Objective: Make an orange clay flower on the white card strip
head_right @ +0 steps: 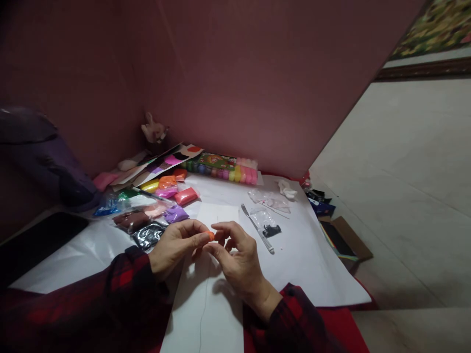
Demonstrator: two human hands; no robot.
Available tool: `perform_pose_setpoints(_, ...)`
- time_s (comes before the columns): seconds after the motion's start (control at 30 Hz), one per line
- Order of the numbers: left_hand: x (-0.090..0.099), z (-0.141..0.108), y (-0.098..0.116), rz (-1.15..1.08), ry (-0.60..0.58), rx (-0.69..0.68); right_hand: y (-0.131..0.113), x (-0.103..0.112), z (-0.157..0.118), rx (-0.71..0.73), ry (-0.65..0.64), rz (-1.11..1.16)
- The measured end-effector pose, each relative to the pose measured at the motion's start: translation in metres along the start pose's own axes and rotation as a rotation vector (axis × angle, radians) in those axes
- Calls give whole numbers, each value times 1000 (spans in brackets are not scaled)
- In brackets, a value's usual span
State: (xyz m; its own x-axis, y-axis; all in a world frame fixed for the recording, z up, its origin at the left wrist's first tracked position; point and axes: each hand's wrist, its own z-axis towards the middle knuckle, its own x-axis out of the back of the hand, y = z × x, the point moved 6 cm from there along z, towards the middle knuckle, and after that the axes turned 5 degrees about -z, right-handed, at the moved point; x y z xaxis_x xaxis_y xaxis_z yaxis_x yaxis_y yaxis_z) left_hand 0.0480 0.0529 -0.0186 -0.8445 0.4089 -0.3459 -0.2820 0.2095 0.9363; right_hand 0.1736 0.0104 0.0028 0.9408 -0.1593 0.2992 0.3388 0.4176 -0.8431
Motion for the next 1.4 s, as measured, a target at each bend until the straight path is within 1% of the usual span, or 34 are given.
perform_pose_setpoints(0.03,0,0,-1,-7,-3,7,-4,0,0,58,0,-66)
perform_pose_setpoints(0.1,0,1,-2,-31,-15,11,-8,0,-1,110,7,-142)
perform_pose_setpoints(0.2,-1,1,-2,-48,-30,3,-7,1,-1,113,27,-155)
perform_pose_setpoints(0.37,-2,0,-2,-31,-41,31,-10,0,-1,138,23,-192)
perform_pose_setpoints(0.57,-1,1,1,-97,-31,-20,-16,0,1,135,4,-231)
perform_pose_setpoints(0.77,-2,1,-4,-79,-27,55,-15,0,1,158,13,-218)
perform_pose_setpoints(0.83,-2,0,-2,-88,-20,55,-11,-1,1,124,-8,-200)
perform_pose_setpoints(0.97,-2,-1,2,-68,-11,7,-2,-2,1,-11,-21,-112)
perform_pose_setpoints(1.17,1,0,5,-43,6,-92,10,-5,0,-293,-27,222)
perform_pose_setpoints(1.23,2,0,5,-47,14,-101,14,-7,0,-374,-33,333)
perform_pose_setpoints(1.3,1,0,4,-22,14,-87,17,-8,1,-423,-34,398)
perform_pose_setpoints(1.4,1,0,5,21,18,-73,22,-7,1,-434,-26,378)
